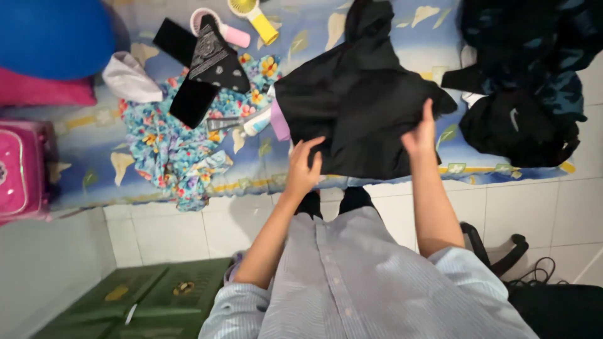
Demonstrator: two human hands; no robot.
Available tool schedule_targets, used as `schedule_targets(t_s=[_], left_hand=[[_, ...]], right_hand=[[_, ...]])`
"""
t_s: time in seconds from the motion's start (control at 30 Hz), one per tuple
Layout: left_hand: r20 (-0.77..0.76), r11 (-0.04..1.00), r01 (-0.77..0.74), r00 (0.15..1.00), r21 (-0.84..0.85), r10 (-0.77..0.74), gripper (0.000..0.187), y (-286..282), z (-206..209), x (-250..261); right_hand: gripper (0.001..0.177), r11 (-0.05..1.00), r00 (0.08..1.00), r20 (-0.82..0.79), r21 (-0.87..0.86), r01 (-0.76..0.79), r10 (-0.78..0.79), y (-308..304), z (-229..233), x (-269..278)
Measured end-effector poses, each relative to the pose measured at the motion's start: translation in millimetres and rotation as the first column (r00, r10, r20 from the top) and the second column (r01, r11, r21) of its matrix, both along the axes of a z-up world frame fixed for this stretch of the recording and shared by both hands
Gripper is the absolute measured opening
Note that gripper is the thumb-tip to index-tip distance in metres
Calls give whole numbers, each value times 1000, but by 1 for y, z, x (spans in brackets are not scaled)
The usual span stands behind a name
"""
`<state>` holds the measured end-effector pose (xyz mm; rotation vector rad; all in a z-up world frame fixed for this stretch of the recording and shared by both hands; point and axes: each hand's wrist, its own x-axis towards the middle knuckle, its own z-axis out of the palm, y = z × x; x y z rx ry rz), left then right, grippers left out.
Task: The recorder is folding several items of clothing on a bed, including a black shirt, a purple garment, and a patterned floral piece.
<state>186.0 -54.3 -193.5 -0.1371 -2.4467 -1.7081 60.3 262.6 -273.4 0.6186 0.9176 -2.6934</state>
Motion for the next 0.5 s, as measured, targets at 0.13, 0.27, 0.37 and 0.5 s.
schedule_targets(t_s=[0.13, 0.27, 0.37, 0.5], left_hand=[[76, 993, -80, 993, -91, 87, 36, 9, -53, 5], [106, 987, 12, 994, -161, 5, 46, 28, -91, -1], [206, 950, 100, 978, -297, -38, 48, 49, -121, -10], [245, 905, 156, 968, -395, -60, 60, 78, -159, -31]], right_hand=[[75, 959, 919, 378, 282, 2, -113, 143, -126, 50], [47, 764, 714, 577, 639, -92, -397, 142, -189, 58], [39, 637, 869, 394, 761, -125, -300, 114, -175, 32], [36, 531, 975, 224, 826, -190, 0, 57, -124, -52]])
